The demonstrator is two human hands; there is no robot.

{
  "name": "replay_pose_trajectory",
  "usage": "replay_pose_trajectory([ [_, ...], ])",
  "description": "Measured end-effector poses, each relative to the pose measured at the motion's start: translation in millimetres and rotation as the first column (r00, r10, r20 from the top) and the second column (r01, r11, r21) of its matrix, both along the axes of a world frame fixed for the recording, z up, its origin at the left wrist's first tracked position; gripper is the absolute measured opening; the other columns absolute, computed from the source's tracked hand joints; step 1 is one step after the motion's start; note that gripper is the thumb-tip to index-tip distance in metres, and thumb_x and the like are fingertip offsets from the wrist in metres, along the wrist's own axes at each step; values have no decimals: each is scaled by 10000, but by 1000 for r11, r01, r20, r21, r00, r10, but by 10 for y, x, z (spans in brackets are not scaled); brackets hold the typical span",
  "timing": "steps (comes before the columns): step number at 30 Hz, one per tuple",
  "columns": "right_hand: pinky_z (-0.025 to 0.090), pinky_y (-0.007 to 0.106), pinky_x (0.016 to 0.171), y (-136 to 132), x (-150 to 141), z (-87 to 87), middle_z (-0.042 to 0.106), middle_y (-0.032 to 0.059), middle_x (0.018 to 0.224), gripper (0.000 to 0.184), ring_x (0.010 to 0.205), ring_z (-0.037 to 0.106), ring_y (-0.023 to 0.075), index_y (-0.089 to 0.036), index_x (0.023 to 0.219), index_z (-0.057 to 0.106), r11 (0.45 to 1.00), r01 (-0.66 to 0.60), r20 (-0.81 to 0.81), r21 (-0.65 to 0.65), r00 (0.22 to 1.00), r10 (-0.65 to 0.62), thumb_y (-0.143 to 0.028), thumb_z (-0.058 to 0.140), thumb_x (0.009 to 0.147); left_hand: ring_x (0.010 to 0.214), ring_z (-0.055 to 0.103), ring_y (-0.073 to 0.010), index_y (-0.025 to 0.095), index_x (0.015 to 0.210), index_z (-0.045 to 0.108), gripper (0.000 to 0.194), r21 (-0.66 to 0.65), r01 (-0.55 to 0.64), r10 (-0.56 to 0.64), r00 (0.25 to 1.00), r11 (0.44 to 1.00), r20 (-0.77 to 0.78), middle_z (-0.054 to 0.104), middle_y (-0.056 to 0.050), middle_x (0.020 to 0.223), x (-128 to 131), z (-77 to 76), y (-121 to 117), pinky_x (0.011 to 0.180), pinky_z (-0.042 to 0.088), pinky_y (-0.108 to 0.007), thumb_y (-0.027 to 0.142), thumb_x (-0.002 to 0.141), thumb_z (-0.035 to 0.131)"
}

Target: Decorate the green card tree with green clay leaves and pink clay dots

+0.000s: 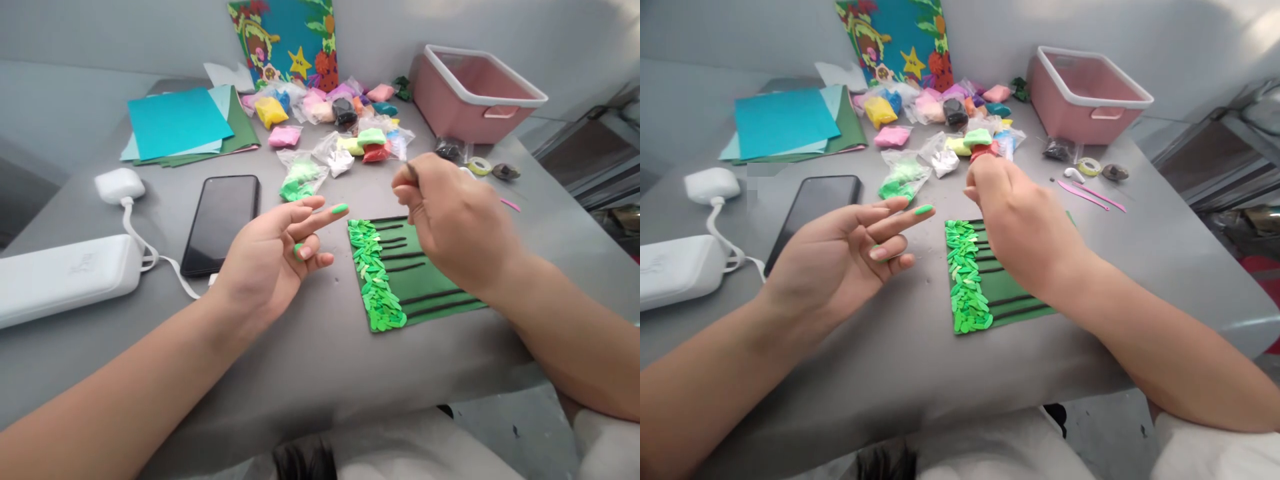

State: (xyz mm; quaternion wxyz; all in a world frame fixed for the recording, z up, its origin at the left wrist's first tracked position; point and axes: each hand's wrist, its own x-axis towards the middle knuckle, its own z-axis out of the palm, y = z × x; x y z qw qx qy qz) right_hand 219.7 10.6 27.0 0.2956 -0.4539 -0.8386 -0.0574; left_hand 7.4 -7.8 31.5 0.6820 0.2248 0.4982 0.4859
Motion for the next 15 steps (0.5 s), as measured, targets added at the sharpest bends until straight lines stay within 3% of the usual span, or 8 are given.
replay_pose_trajectory([
  [4, 426, 285, 601, -4, 5, 15, 700, 60, 870, 220, 714, 642, 182, -208, 1146, 642, 1000, -18, 116, 17, 993, 16, -307, 482, 1032, 418, 379, -27, 150, 1022, 613, 168, -11, -2, 2, 1000, 1000, 10, 765, -107, 1075, 6, 12, -14, 542, 539, -247, 117, 860, 583],
  [8, 308, 258, 496, -38, -2, 31, 675, 27, 803, 292, 530, 492, 127, -188, 1272, 542, 993, 16, 169, -117, 986, 4, -321, 480, 1019, 417, 391, -31, 150, 1010, 624, 157, -15, 20, -20, 1000, 1000, -21, 761, -116, 1069, 27, 17, -19, 546, 547, -259, 127, 866, 566],
  [10, 268, 242, 476, -43, -13, 34, 633, -12, 755, 211, 479, 390, 98, -202, 1191, 525, 988, 8, 152, -152, 988, 15, -269, 457, 1003, 414, 388, -31, 147, 997, 636, 160, 22, 34, -32, 998, 999, -60, 759, -110, 1017, 34, 8, -24, 550, 553, -267, 125, 854, 568],
  [12, 256, 244, 486, -34, -23, 30, 591, -24, 726, 101, 499, 371, 99, -216, 1040, 538, 995, -17, 139, -99, 990, 31, -226, 454, 985, 445, 458, -63, 148, 983, 656, 163, 82, 45, -36, 993, 996, -110, 728, -70, 842, 33, -8, -31, 553, 556, -272, 135, 833, 594],
  [15, 315, 270, 557, -19, -41, 22, 583, 9, 769, 162, 611, 453, 126, -211, 892, 554, 997, -77, 133, -24, 988, 79, -187, 430, 995, 662, 666, -206, 154, 967, 698, 171, 157, 65, -37, 984, 985, -175, 514, 9, 530, 24, -32, -47, 547, 550, -271, 171, 816, 620],
])
